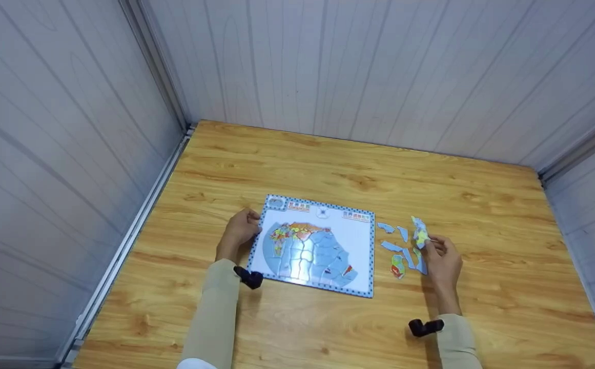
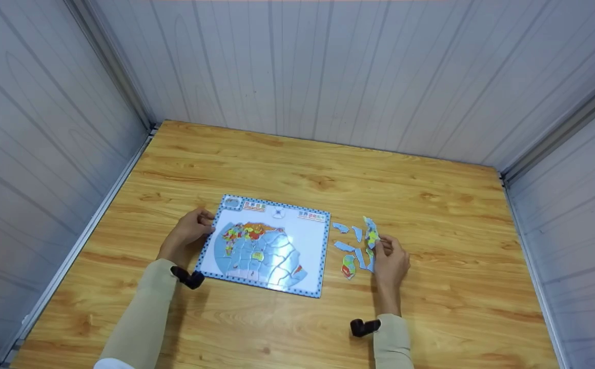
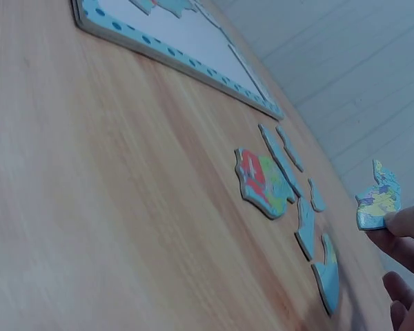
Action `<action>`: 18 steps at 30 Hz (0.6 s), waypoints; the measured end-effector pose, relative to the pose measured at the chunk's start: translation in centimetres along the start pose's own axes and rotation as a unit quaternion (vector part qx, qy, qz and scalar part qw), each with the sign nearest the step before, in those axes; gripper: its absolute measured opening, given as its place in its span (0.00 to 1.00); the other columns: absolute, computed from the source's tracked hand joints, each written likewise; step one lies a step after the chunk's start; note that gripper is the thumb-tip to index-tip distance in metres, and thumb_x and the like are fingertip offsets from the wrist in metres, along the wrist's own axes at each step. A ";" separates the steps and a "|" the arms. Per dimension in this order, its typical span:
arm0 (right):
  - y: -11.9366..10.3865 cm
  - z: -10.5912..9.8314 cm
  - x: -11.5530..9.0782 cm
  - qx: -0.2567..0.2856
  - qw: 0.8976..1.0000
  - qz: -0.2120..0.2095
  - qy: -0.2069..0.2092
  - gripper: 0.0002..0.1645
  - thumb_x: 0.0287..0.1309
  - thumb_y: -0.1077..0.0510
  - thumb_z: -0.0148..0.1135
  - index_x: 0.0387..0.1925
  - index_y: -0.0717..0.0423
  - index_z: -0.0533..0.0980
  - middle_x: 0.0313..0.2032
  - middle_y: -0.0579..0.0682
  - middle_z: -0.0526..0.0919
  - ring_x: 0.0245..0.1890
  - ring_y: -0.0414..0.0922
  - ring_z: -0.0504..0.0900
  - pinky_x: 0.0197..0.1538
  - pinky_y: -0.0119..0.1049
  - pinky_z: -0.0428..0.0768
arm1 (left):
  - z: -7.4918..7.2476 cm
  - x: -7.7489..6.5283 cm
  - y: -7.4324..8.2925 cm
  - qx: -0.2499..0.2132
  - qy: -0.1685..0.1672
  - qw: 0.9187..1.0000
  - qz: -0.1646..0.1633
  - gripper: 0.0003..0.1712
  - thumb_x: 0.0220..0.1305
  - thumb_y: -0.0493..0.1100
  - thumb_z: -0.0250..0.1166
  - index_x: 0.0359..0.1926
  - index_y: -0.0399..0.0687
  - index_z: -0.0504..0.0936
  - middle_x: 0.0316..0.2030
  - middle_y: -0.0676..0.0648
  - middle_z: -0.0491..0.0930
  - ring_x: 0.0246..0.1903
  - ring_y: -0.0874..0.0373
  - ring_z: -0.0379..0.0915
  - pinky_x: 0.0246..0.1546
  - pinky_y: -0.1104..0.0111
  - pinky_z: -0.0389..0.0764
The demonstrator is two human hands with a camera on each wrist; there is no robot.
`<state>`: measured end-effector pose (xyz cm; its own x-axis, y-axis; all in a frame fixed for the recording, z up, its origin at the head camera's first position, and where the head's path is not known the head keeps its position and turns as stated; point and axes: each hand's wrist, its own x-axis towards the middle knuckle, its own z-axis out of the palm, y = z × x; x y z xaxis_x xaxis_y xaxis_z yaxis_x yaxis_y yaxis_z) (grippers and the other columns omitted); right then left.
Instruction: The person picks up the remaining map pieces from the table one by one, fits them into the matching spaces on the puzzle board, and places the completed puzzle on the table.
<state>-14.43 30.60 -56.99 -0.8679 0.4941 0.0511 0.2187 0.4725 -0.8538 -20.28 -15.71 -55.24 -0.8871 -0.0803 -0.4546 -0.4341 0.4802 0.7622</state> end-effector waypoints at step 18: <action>-2.7 0.8 -1.9 0.073 0.996 -0.026 -0.048 0.15 0.62 0.53 0.61 0.48 0.56 0.79 0.40 0.58 0.82 0.38 0.39 0.82 0.37 0.28 0.81 | 0.1 0.1 -0.2 0.006 0.009 1.000 0.024 0.17 0.60 0.33 0.61 0.51 0.43 0.74 0.42 0.45 0.73 0.42 0.52 0.71 0.44 0.64 0.72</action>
<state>-13.70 27.77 -55.26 -0.9168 0.3956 0.0541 0.1101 0.3809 -0.9180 -20.26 -15.73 -55.49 -0.9093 -0.0737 -0.4095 -0.3898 0.4949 0.7766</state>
